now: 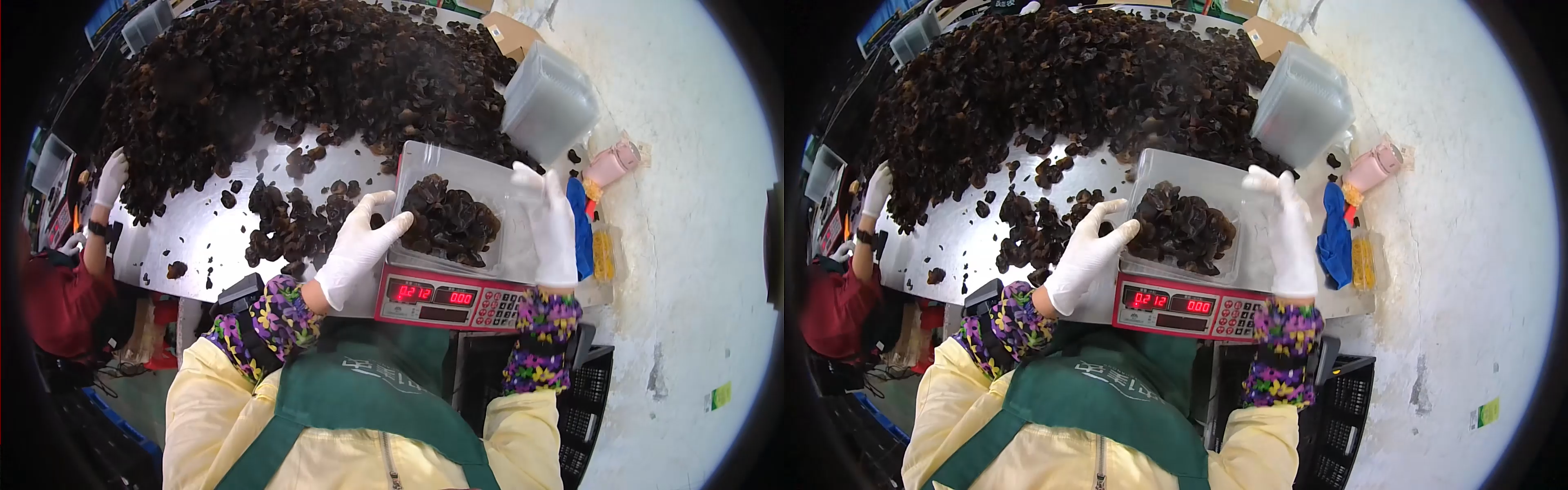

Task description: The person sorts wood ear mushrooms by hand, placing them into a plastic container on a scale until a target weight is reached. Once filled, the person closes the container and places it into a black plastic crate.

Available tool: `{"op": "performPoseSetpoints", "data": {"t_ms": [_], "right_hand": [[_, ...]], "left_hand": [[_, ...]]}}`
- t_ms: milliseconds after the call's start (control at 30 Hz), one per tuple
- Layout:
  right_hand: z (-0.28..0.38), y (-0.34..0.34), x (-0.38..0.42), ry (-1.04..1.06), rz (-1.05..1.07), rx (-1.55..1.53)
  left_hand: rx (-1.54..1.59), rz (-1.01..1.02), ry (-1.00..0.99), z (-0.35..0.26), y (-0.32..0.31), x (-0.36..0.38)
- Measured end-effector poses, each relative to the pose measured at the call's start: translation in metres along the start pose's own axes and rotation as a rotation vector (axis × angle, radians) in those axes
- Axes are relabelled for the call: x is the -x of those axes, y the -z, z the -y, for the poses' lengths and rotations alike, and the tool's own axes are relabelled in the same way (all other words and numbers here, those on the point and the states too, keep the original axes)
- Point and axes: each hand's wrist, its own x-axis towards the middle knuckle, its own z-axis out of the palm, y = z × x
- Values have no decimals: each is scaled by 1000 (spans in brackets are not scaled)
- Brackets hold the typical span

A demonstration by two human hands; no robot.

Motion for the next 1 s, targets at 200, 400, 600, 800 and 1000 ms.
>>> {"op": "performPoseSetpoints", "data": {"t_ms": [200,400,600,800,1000], "right_hand": [[-32,-11,90,589,-21,1283],[-51,-9,109,23,-216,657],[-54,-5,109,-71,-198,485],[-59,6,110,-225,-115,348],[-60,-4,112,-110,-133,431]], "left_hand": [[288,139,196,-9,22,12],[186,186,277,-31,14,23],[314,174,212,-13,9,26],[255,182,305,-26,10,24],[285,183,162,-9,6,22]]}}
